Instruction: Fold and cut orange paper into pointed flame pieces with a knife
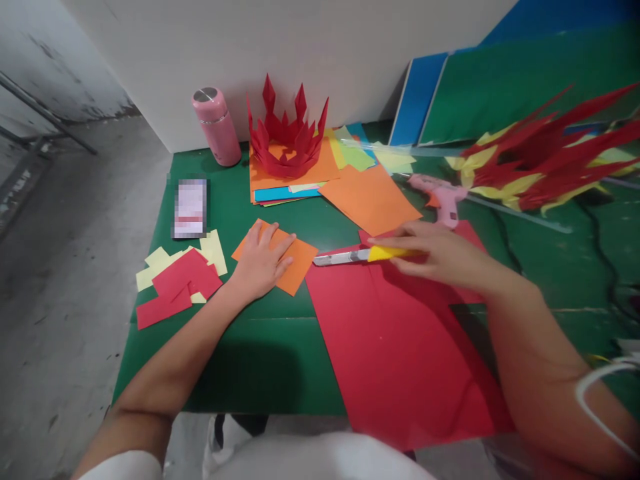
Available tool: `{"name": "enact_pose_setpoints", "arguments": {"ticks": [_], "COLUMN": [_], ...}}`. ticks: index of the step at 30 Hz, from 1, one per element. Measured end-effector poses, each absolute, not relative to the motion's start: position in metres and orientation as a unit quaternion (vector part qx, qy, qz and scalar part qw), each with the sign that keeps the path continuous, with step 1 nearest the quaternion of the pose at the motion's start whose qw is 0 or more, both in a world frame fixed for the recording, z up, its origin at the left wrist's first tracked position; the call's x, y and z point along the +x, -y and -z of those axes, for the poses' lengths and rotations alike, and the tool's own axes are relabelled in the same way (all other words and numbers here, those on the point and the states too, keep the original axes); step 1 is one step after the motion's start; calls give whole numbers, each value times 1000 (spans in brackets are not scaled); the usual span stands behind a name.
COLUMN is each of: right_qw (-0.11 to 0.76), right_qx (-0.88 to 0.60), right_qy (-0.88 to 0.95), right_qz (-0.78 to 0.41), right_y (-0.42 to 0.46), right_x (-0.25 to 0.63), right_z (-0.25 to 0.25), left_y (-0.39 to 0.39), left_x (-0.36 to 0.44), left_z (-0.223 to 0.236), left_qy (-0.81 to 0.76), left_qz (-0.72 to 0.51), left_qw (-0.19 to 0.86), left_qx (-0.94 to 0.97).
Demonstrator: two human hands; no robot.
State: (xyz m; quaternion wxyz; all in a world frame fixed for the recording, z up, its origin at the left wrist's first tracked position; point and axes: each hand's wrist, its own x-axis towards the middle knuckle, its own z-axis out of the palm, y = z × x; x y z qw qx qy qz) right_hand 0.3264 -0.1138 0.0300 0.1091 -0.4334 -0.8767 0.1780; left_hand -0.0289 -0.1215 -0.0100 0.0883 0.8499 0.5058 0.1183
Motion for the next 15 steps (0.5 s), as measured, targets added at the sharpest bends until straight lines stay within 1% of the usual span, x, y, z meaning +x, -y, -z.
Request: {"name": "enact_pose_setpoints", "arguments": {"ticks": [5, 8, 12, 15], "right_qw": [85, 81, 74, 75], "right_qx": [-436, -410, -387, -378], "right_qy": [882, 899, 913, 918], "right_qz": [-159, -130, -105, -96], "right_y": [120, 124, 132, 133], "right_x": [309, 300, 287, 275], "right_z": [-32, -27, -23, -29], "left_y": [122, 123, 123, 124], "left_x": [-28, -29, -31, -31], "left_z": [5, 5, 8, 12], "left_qy": [-511, -499, -486, -482], "left_qz": [-90, -81, -87, -101], "left_qw": [95, 94, 94, 90], "left_qx": [850, 857, 864, 866]}}
